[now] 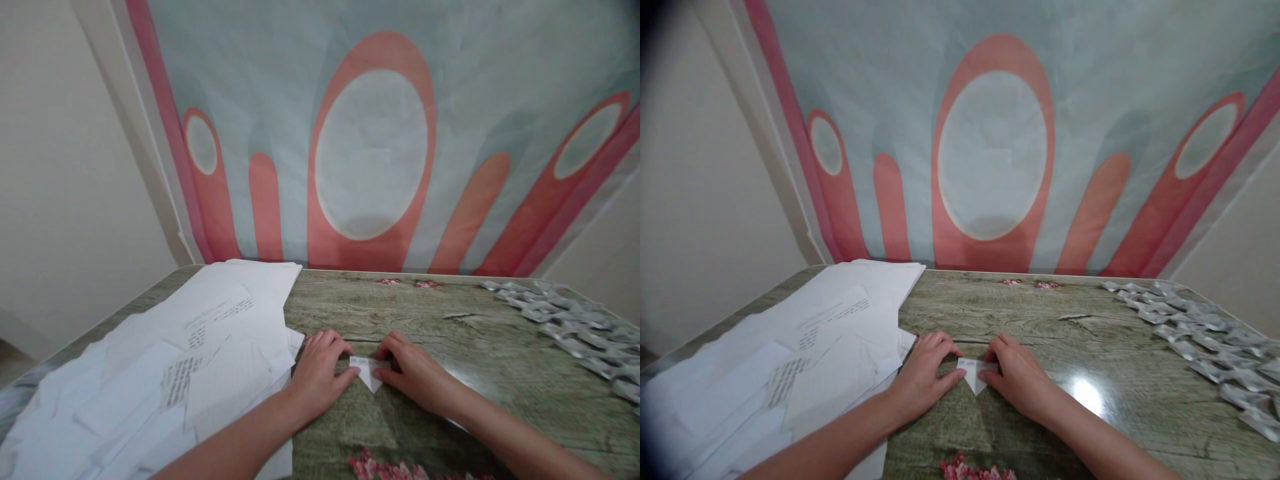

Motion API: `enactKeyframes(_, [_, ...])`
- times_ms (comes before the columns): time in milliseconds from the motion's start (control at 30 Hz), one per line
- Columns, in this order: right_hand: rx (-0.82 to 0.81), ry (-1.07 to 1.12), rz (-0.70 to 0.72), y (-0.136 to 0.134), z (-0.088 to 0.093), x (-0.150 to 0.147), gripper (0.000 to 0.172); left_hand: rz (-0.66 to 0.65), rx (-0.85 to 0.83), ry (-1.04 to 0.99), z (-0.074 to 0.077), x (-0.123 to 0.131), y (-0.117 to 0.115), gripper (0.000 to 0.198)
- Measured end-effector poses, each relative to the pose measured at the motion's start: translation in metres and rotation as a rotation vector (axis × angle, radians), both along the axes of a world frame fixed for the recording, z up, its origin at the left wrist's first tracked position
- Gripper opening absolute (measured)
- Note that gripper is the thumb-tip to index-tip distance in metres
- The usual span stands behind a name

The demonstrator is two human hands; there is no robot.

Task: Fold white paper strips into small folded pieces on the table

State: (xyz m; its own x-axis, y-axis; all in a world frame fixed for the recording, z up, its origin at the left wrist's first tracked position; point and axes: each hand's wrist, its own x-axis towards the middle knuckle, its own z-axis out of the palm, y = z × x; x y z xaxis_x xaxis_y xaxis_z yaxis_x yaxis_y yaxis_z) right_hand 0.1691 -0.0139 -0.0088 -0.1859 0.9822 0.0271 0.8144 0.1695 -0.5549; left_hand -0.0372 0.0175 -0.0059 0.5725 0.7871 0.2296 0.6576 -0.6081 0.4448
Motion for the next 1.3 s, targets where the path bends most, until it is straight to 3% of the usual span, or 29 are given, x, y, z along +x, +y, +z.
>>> enactKeyframes(200, [-0.065,0.077,-0.02,0.0,0.0,-0.001,0.015,-0.031,-0.026,-0.032,0.001,0.001,0.002,0.019])
enactKeyframes(333, [-0.086,0.11,0.02,0.001,-0.001,-0.001,0.004,-0.049,-0.035,-0.061,0.0,0.0,0.003,0.022])
enactKeyframes(467, [-0.105,0.171,0.022,0.0,-0.002,-0.002,0.006,-0.055,-0.061,-0.106,0.001,0.0,0.002,0.029])
enactKeyframes(767, [0.145,0.219,0.081,-0.005,0.006,-0.008,0.006,-0.106,-0.061,-0.272,0.007,0.001,0.004,0.004])
enactKeyframes(867, [0.28,0.137,0.177,-0.004,0.006,-0.005,0.006,-0.104,-0.003,-0.297,0.008,0.001,0.003,0.004])
enactKeyframes(1033, [0.525,-0.233,0.332,-0.001,0.001,-0.002,0.016,-0.126,0.049,-0.223,0.008,0.001,0.002,0.008])
enactKeyframes(1133, [0.532,-0.353,0.376,-0.001,-0.002,-0.002,0.019,-0.131,0.039,-0.152,0.007,0.001,0.002,0.01])
enactKeyframes(1300, [0.479,-0.328,0.358,-0.001,-0.006,-0.003,0.017,-0.129,0.013,-0.071,0.006,0.001,0.002,0.007])
